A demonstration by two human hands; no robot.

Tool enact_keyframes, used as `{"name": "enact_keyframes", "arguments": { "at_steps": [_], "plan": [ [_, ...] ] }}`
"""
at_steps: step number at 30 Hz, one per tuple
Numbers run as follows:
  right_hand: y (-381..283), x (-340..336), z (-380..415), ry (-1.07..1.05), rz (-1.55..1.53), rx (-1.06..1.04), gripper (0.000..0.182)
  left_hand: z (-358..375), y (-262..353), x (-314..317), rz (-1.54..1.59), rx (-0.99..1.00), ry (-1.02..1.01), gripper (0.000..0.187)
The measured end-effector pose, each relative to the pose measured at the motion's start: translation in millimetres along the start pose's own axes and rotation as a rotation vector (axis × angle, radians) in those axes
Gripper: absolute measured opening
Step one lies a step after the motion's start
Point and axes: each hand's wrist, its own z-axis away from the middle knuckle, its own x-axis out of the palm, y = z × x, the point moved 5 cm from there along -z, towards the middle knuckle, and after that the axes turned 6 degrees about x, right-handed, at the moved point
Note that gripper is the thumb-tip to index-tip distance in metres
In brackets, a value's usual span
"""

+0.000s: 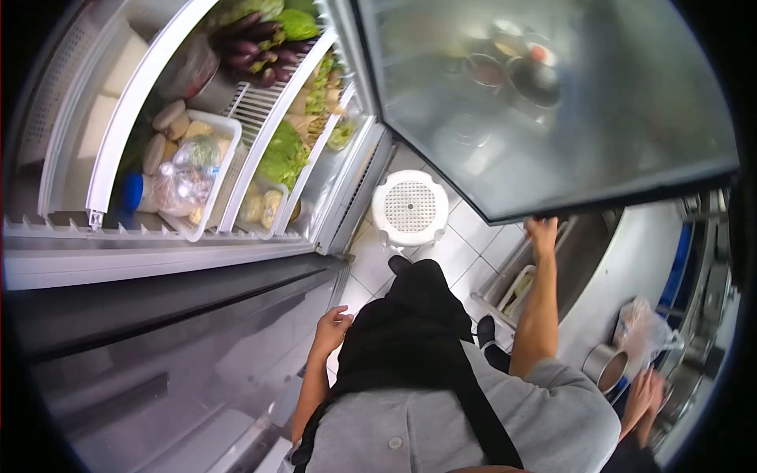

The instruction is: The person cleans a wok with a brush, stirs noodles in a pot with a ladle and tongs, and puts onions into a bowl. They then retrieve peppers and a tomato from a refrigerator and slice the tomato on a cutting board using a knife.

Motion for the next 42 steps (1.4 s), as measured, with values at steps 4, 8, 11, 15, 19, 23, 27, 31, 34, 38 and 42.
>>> {"name": "enact_keyframes", "arguments": {
  "at_steps": [4, 8, 11, 15, 19, 23, 27, 31, 34, 38, 42],
  "plan": [
    [-6, -27, -11, -0.221, 0.253, 0.158, 0.037, -39, 8, 11, -0.01, 0.17, -0.131, 0.04],
    [0, -5, 45, -0.304, 0.307, 0.178, 0.063, -56, 46, 55, -0.104, 0.353, -0.327, 0.039],
    [0, 24, 106, -0.339, 0.39, 0.077, 0.073, -49, 72, 100, -0.078, 0.392, -0.463, 0.046],
    [-1, 43, 174, -0.792, 0.17, 0.215, 0.063, -46, 71, 136, -0.206, 0.38, -0.547, 0.072],
    [5, 26, 184, -0.774, 0.165, 0.277, 0.044, -31, 84, 143, -0.398, 0.269, -0.485, 0.12],
    [13, -19, 164, -0.682, 0.05, 0.369, 0.045, -89, 26, 140, -0.371, 0.142, -0.368, 0.103],
    [27, -61, 120, -0.497, 0.025, 0.511, 0.042, -95, 46, 105, -0.668, 0.326, -0.093, 0.083],
    [23, -97, 49, -0.347, -0.224, 0.357, 0.045, -90, 100, 33, -1.344, 0.361, 0.159, 0.071],
    [-2, -120, -4, -0.224, -0.218, 0.284, 0.045, -111, 111, -25, -1.661, 0.231, 0.176, 0.066],
    [-45, -160, -59, -0.231, -0.373, 0.308, 0.04, -129, 168, -55, -1.714, 0.064, 0.284, 0.051],
    [-49, -202, -99, -0.137, -0.386, 0.303, 0.042, -134, 207, -50, -1.756, -0.225, 0.155, 0.06]
  ]
}}
